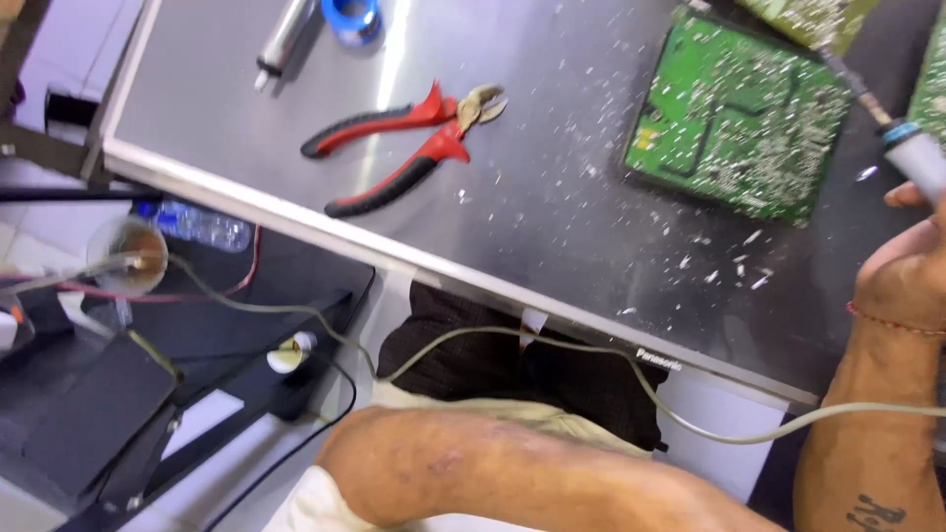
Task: Using a soldering iron and a desoldering pump to remove solder from components on a printed circuit board.
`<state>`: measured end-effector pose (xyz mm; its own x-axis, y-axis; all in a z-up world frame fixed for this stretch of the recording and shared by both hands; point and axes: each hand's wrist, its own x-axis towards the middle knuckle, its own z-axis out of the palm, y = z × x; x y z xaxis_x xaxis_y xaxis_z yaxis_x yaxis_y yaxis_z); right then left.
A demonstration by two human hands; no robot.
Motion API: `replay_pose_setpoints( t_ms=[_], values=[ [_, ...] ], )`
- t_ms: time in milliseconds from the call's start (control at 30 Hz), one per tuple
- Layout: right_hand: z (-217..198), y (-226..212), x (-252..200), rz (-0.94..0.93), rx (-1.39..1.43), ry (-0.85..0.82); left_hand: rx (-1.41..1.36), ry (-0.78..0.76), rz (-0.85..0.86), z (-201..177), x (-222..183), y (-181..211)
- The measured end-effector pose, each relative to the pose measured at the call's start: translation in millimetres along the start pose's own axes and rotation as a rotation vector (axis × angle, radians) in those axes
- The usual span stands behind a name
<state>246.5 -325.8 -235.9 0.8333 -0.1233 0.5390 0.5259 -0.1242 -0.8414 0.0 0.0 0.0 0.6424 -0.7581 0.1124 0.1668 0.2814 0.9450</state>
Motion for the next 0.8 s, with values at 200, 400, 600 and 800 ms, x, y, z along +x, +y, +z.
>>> replay_pose_setpoints(
  t_ms=[200,400,600,800],
  values=[
    [81.4,-119.6,-13.2,-0.168,-0.018,0.064,0.134,-0.074,-0.06,-48.7,-27.4,40.9],
    [91.0,-150.5,-10.5,0.007,0.06,-0.022,0.109,0.505,0.279,-99.4,-44.1,60.4],
    [92.9,-163.5,-4.5,0.243,0.21,-0.013,0.434,0.648,0.271,-142.3,-27.4,79.6],
    [95.1,-167.9,-3.5,0.368,0.213,-0.076,0.531,0.853,0.219,-177.6,9.2,76.3]
  ],
)
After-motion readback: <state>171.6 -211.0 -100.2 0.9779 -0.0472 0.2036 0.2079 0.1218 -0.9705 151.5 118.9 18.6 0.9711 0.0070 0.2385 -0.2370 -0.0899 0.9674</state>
